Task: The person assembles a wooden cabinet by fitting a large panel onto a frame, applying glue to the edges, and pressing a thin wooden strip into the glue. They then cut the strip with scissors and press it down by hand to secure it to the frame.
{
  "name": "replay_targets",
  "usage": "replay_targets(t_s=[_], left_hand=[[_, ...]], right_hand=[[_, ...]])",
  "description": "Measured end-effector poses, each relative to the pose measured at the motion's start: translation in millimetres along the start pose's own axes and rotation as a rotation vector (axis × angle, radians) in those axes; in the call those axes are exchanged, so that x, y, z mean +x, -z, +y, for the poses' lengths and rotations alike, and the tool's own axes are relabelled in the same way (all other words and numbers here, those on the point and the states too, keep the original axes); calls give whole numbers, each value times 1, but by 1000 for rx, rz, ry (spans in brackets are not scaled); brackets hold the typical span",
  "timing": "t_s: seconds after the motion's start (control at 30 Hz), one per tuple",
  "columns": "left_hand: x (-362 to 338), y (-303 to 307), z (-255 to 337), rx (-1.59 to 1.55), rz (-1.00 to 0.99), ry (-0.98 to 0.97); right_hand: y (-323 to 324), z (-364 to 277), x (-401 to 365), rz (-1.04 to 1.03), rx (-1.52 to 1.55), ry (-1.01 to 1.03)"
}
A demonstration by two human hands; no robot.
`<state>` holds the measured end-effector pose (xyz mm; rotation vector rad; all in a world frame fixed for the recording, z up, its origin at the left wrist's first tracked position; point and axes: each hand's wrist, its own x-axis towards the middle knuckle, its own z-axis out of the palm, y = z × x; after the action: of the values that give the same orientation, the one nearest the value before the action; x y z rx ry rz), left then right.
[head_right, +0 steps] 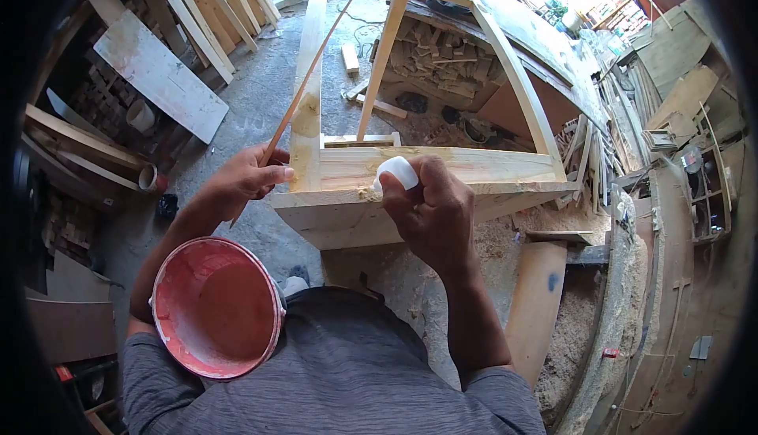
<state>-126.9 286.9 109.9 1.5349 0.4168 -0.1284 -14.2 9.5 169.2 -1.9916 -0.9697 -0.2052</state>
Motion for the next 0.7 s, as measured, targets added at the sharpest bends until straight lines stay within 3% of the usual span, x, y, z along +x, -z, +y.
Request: replay_targets(t_s=[0.3,0.47,0.5,0.53,0.6,0.63,0.67,0.7], left_hand=[[0,-1,3,48,7,6],[2,-9,23,178,0,-92],[4,0,20,129,7,-46],[4,4,16,88,0,-141],[-2,39,-1,45,-110,-161],[4,60,-23,-212,-203,-251],[-19,84,-9,-53,-175,37],[-38,88,-8,122,-77,61]], right_hand=[[-2,4,-4,59,27,11],[5,19,-10,315,-8,29],[12,22,-18,239,198,-187],[23,15,-25,237,348,-347],[30,28,-56,451,668,-402],[33,29,-67,538,784,-462],[32,34,-82,612,911,-508],[23,50,-106,755,858,-524]])
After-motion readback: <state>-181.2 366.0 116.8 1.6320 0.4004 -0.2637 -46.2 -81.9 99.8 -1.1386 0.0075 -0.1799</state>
